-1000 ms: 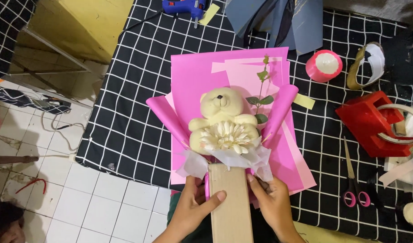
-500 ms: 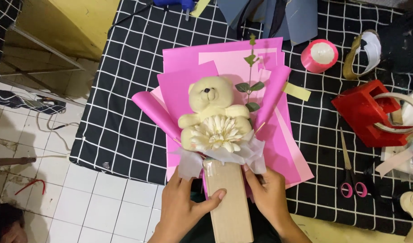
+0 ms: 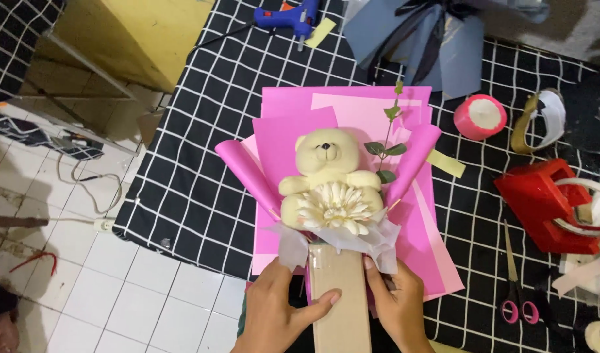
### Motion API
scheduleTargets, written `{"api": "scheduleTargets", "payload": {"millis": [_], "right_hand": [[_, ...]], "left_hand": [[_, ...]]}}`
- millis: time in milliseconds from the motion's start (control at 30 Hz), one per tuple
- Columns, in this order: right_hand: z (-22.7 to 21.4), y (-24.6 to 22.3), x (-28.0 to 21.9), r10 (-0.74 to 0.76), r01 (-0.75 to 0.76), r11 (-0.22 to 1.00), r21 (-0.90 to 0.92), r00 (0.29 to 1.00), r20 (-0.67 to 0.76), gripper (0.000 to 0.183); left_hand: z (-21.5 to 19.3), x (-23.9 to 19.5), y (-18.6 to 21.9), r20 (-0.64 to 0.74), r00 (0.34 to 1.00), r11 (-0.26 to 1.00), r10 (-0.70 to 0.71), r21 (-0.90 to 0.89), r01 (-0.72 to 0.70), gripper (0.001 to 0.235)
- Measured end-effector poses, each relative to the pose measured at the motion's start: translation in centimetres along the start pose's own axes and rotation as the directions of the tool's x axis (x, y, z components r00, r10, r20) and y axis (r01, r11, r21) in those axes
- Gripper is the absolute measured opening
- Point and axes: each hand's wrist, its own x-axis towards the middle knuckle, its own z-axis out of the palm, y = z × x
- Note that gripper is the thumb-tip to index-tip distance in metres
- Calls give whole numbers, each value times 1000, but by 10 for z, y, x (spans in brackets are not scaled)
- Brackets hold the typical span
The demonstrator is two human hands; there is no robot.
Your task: Layering and folding pink wrapping paper around a teddy bear bouquet on a checkered table.
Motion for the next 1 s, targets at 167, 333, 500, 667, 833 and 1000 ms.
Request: {"api": "scheduleTargets", "payload": {"millis": [167, 333, 500, 667, 833, 1000], "right_hand": [[-1, -3, 1, -29, 29, 1000, 7, 999, 22, 20], [-5, -13, 4, -82, 82, 997, -7, 996, 35, 15], [-7, -21, 7, -125, 126, 992, -29, 991, 36, 14], [-17, -20, 13, -142, 150, 987, -53, 981, 135, 16], [-26, -18, 21, 16, -36, 996, 81, 973, 231, 23], [-28, 1, 22, -22, -36, 981, 190, 956, 294, 32]], "left_hand": [[0, 0, -5, 23, 1000, 997, -12, 75, 11, 56], [-6, 8, 4, 12, 999, 997, 42, 68, -43, 59], [-12, 15, 6, 65, 998, 998, -2, 61, -2, 60], [-32, 27, 15, 229, 971, 995, -65, -63, 81, 43], [-41, 33, 8, 274, 961, 974, 31, -224, 33, 19], [-35, 32, 13, 246, 969, 981, -5, -187, 52, 24]]}}
